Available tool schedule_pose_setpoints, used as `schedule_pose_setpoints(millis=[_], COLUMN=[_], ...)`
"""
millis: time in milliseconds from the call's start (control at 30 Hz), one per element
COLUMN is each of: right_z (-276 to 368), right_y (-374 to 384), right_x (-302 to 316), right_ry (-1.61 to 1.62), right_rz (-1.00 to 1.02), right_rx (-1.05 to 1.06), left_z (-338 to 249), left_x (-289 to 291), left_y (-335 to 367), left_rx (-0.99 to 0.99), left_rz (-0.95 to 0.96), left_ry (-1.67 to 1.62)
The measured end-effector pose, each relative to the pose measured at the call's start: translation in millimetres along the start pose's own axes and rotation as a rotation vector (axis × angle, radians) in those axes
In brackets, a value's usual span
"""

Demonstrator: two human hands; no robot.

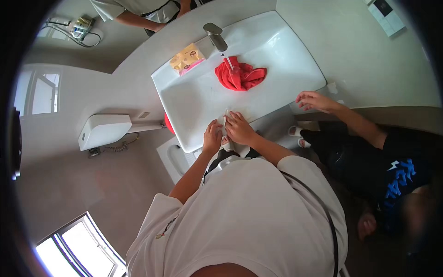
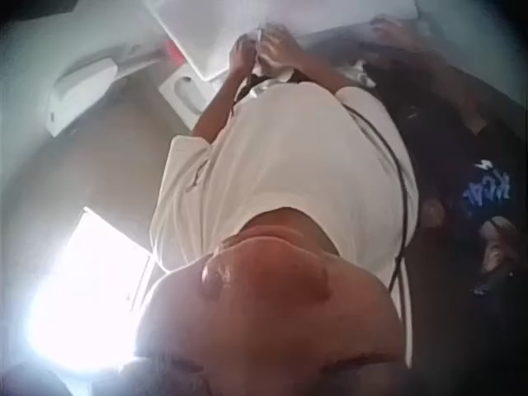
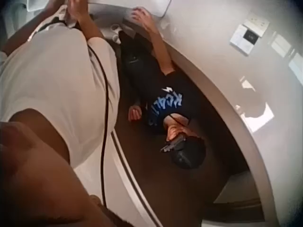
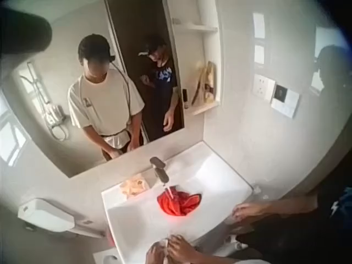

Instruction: Cleaning a bathroom window with a cloth and rinsing the floor area with a bidet sprayer.

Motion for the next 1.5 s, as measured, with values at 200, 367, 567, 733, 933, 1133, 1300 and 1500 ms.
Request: schedule_pose_setpoints(millis=[200,367,567,733,933,1133,1300,1500], right_z=[76.0,149.6,188.5,197.9,216.7,244.7,259.2,262.6], right_y=[16.4,49.0,61.2,67.9,77.1,102.1,91.7,88.5], right_x=[-18.5,-40.3,-55.0,-67.6,-80.2,-60.3,-68.5,-66.4], right_ry=[0.064,0.126,0.174,0.173,0.16,0.142,0.107,0.103], right_rz=[0.058,0.057,0.125,0.237,0.297,0.14,0.141,0.187], right_rx=[0.087,0.127,0.144,0.194,0.204,0.117,0.005,0.019], left_z=[-1.8,40.2,78.3,92.7,158.3,159.5,138.0,139.0], left_x=[68.4,128.1,146.2,161.9,127.0,159.2,192.5,184.7], left_y=[-36.8,-75.5,-96.8,-105.5,-121.0,-106.2,-107.6,-115.2], left_rx=[-0.181,-0.176,-0.231,-0.127,0.165,0.113,0.205,0.124], left_rz=[-0.031,-0.096,-0.137,-0.351,-0.028,0.199,0.411,0.37], left_ry=[0.291,0.395,0.188,0.008,-0.501,-0.387,-0.371,-0.369])
Point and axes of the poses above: each hand's wrist, its own y-axis towards the middle knuckle, its own x-axis out of the back of the hand, z = x × y, the point moved 6 cm from there along y, towards the middle knuckle, and after that the axes turned 4 degrees about -z, right-handed, at the moved point
